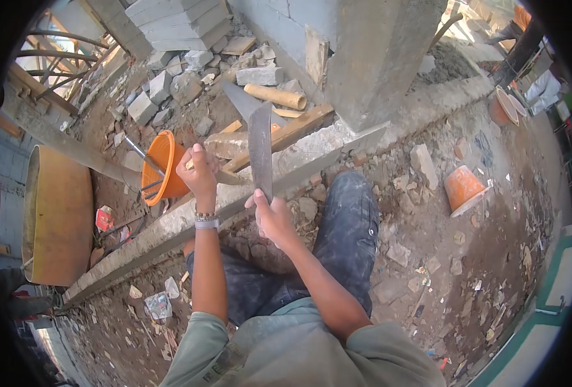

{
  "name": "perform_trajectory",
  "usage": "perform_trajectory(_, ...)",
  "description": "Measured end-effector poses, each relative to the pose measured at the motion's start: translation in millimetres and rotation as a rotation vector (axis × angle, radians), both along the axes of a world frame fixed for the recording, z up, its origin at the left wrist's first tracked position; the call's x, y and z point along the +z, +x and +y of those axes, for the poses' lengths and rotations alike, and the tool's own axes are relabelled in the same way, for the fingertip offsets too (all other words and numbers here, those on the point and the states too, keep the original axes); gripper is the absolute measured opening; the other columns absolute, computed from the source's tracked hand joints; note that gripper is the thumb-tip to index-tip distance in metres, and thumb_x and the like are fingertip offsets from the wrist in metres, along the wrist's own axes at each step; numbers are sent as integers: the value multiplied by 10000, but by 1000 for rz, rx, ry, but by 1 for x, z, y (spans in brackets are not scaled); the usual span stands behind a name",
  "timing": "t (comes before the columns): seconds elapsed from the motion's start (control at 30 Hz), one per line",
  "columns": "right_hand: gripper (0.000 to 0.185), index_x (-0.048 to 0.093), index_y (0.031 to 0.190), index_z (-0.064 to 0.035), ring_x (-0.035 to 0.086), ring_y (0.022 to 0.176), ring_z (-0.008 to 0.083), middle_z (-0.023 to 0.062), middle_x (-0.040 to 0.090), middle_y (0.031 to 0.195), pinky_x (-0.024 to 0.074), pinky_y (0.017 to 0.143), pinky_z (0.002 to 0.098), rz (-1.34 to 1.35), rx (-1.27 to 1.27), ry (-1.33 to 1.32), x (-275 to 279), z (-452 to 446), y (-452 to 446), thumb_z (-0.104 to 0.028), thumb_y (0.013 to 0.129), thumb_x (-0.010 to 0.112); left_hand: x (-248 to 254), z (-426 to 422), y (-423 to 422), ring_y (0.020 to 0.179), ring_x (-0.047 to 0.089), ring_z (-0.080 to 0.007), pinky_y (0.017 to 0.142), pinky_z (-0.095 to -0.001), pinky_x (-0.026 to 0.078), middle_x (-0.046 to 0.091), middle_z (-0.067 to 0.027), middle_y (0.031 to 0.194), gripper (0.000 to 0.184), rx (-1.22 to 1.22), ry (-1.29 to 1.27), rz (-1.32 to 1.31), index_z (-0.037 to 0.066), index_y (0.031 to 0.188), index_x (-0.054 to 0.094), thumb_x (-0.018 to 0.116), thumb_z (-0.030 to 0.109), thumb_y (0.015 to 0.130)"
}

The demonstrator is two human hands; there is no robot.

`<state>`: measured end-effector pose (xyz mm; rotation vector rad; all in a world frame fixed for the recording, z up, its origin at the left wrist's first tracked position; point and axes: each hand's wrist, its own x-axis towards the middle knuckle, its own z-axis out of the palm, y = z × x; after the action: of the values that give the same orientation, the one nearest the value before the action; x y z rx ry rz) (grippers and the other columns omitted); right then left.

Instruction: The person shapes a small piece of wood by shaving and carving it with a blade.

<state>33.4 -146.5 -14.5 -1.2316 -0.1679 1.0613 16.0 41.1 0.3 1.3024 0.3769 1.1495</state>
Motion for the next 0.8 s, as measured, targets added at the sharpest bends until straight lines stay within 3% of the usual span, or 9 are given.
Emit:
perform_trajectory(0.13,427,609,945,-20,449,595,87,7,456,618,387,575,299,-483,-242,94,25,3,-7,-378,1064,409,5,-8,-1,442,354,-68,422,-254,310,409,17,532,434,22,53,52,82,642,400,563,256,1005)
perform_trajectory(0.23,399,608,939,0,537,602,187,74,535,644,428,605,363,-670,-345,64,-6,11,-29,-339,1056,434,6,-8,2,446,355,-67,427,-252,311,411,18,533,433,23,62,96,82,641,398,561,248,1005)
perform_trajectory(0.27,385,605,927,28,594,636,302,147,585,666,454,644,428,-777,-362,6,-37,19,-35,-298,1050,439,5,-9,3,448,355,-66,429,-252,312,410,18,533,432,27,58,113,82,640,398,561,246,1005)
perform_trajectory(0.37,410,588,907,52,596,631,387,192,605,666,463,651,494,-784,167,-463,-70,10,-31,-298,1050,430,7,-10,6,448,351,-65,431,-250,309,399,23,533,432,42,56,84,82,640,395,562,243,1005)
perform_trajectory(0.47,423,604,874,-2,534,501,228,84,573,626,438,510,387,-798,95,-311,-82,10,-29,-326,1058,404,5,-7,3,448,352,-67,431,-255,314,391,25,532,435,-15,46,58,84,638,395,564,250,1003)
perform_trajectory(0.57,454,595,931,-22,402,410,125,-7,465,574,350,415,311,398,234,29,-68,3,-6,-397,1067,376,9,-9,3,446,355,-71,429,-256,316,393,24,531,434,-12,19,58,86,638,394,558,248,1005)
perform_trajectory(0.67,497,577,964,-34,300,403,48,-64,356,557,269,385,250,251,100,-9,-21,-4,1,-471,1061,361,4,-5,5,435,369,-50,410,-231,302,431,29,522,402,-40,14,-15,69,654,436,586,230,990)
perform_trajectory(0.77,537,570,948,-25,307,417,48,-64,351,542,269,389,251,-279,-163,147,7,0,0,-512,1048,365,6,-8,2,444,362,-77,425,-260,318,402,11,529,434,-45,33,25,83,633,391,546,238,1008)
perform_trajectory(0.8,500,602,909,-20,392,513,59,-41,405,581,324,496,267,-359,-247,183,17,1,0,-425,1070,357,6,-9,1,443,362,-77,424,-260,319,404,8,528,434,-33,32,40,83,632,390,545,236,1007)
